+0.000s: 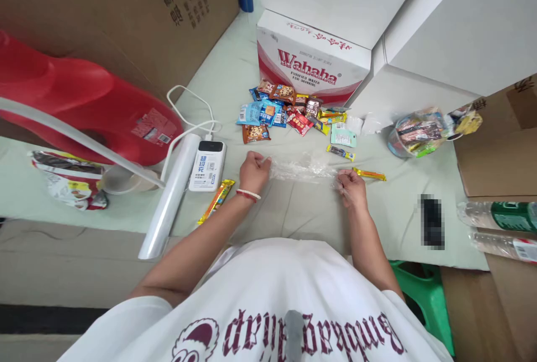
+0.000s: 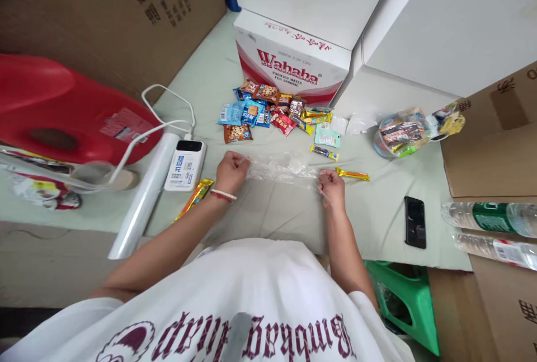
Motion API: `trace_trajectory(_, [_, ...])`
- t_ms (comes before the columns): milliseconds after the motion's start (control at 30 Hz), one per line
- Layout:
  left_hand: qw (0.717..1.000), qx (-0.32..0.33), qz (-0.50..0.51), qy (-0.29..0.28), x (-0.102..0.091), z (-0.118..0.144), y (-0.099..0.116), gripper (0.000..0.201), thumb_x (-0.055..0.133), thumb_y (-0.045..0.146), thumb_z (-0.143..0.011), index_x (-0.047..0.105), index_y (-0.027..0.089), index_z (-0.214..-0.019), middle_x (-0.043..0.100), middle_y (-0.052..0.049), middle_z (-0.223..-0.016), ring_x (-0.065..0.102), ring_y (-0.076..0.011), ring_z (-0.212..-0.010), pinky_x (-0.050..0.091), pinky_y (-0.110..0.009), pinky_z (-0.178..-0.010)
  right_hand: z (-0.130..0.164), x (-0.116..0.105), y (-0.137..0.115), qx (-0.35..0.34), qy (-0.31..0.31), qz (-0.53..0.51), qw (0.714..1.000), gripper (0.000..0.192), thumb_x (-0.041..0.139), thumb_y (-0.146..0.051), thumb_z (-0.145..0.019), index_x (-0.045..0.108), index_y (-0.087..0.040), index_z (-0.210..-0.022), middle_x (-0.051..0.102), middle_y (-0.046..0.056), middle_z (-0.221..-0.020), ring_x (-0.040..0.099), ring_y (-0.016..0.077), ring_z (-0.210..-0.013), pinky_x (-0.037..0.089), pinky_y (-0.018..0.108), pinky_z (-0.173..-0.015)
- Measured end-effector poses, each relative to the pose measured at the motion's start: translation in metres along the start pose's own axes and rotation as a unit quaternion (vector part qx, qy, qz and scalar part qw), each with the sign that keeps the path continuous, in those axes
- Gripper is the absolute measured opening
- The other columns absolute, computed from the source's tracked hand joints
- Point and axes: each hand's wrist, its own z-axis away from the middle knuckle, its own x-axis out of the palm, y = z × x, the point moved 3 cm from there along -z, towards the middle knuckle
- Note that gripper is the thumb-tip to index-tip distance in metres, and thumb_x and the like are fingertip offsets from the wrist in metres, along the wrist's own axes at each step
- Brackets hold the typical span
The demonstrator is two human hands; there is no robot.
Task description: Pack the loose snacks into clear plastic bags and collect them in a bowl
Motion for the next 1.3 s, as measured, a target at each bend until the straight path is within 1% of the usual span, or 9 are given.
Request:
trace_trajectory(100, [0.956, 0.222, -0.182, 0.061, -0.001, 0.017, 0.016, 0.024, 0.066, 0.024, -0.085, 0.063, 0.02, -0.109, 0.068, -0.011, -0.103, 0.063, -0.0274, -0.105, 0.048, -0.046, -0.094, 0.002, 0.0, 0.003, 0.004, -0.008, 0.022, 1.0, 0.035, 0.08, -0.039, -0.061, 0.062, -0.02, -0.085, 0.052, -0.008, -0.062, 0.041, 0.0054, -0.043, 0.024, 0.019, -0.036])
trace_trajectory(233, [0.802, 0.478, -0.303, -0.19, 0.031, 0.039, 0.031, 0.025, 0.051, 0.014, -0.097, 0.072, 0.026, -0.098, 0.076, -0.007, -0.104, 0.062, -0.0234, -0.122, 0.041, -0.046, -0.106, 0.004, 0.007, 0.0, -0.014, -0.029, 0.065, 0.997, 0.032, 0.075, -0.041, -0.064, 0.063, -0.02, -0.086, 0.053, -0.008, -0.062, 0.039, 0.0066, -0.042, 0.025, 0.021, -0.037])
trace_trajectory(467, [0.808, 0.31, -0.41, -0.289, 0.018, 0.007, 0.015, 0.088, 0.071, 0.041, -0.085, 0.033, 0.025, -0.162, 0.03, -0.017, -0.171, 0.025, -0.0372, -0.159, 0.003, -0.075, -0.122, 0.011, -0.025, 0.0, -0.081, -0.041, 0.247, 0.965, 0.034, 0.065, -0.053, -0.078, 0.064, -0.02, -0.086, 0.062, -0.001, -0.072, 0.049, 0.0124, -0.053, 0.041, 0.027, -0.053])
trace_trajectory(633, [0.809, 0.307, -0.415, -0.281, -0.003, 0.011, 0.018, 0.106, 0.079, 0.037, -0.074, 0.026, 0.018, -0.164, 0.01, -0.022, -0.175, 0.007, -0.0431, -0.162, 0.004, -0.075, -0.122, 0.022, -0.04, -0.012, -0.212, -0.108, 0.475, 0.847, 0.052, 0.074, -0.045, -0.079, 0.068, -0.023, -0.125, 0.067, 0.012, -0.12, 0.062, 0.027, -0.096, 0.052, 0.043, -0.088])
trace_trajectory(767, [0.785, 0.478, -0.354, -0.173, 0.003, 0.044, 0.036, 0.054, 0.061, 0.015, -0.089, 0.058, 0.027, -0.142, 0.047, -0.013, -0.161, 0.033, -0.0338, -0.154, 0.016, -0.064, -0.125, 0.015, -0.009, -0.028, -0.337, -0.155, 0.515, 0.772, 0.041, 0.071, -0.033, -0.085, 0.07, -0.023, -0.124, 0.064, 0.014, -0.127, 0.053, 0.0339, -0.119, 0.044, 0.05, -0.106])
trace_trajectory(933, [0.65, 0.587, -0.342, -0.342, 0.034, 0.073, 0.019, 0.03, 0.045, 0.015, -0.102, 0.072, 0.02, -0.089, 0.074, -0.009, -0.097, 0.065, -0.0211, -0.104, 0.05, -0.036, -0.092, -0.004, 0.027, -0.025, -0.301, -0.186, 0.379, 0.855, 0.021, 0.052, -0.029, -0.091, 0.07, -0.021, -0.098, 0.069, 0.01, -0.103, 0.064, 0.0245, -0.094, 0.052, 0.038, -0.084])
trace_trajectory(1000, [0.665, 0.553, -0.353, -0.357, 0.042, 0.072, 0.008, 0.031, 0.044, 0.015, -0.102, 0.073, 0.019, -0.091, 0.074, -0.01, -0.098, 0.065, -0.021, -0.101, 0.051, -0.034, -0.086, -0.01, 0.032, -0.019, -0.232, -0.184, 0.319, 0.9, 0.022, 0.052, -0.038, -0.093, 0.066, -0.022, -0.097, 0.068, 0.005, -0.085, 0.064, 0.0205, -0.075, 0.051, 0.033, -0.07])
trace_trajectory(1167, [0.852, 0.336, -0.366, -0.165, 0.042, 0.044, 0.0, 0.044, 0.042, 0.031, -0.106, 0.058, 0.014, -0.143, 0.058, -0.019, -0.148, 0.058, -0.0288, -0.13, 0.051, -0.044, -0.105, -0.016, 0.025, -0.007, -0.073, -0.131, 0.249, 0.957, 0.037, 0.051, -0.058, -0.091, 0.061, -0.023, -0.095, 0.068, 0.001, -0.076, 0.048, 0.0141, -0.048, 0.04, 0.028, -0.049])
trace_trajectory(1300, [0.866, 0.289, -0.366, -0.182, 0.042, 0.031, 0.014, 0.052, 0.04, 0.03, -0.106, 0.046, 0.02, -0.156, 0.036, -0.015, -0.169, 0.055, -0.0291, -0.14, 0.048, -0.044, -0.112, -0.015, 0.019, -0.012, -0.185, -0.085, 0.306, 0.93, 0.06, 0.058, -0.071, -0.086, 0.063, -0.02, -0.117, 0.071, 0.011, -0.108, 0.062, 0.0207, -0.078, 0.052, 0.033, -0.065])
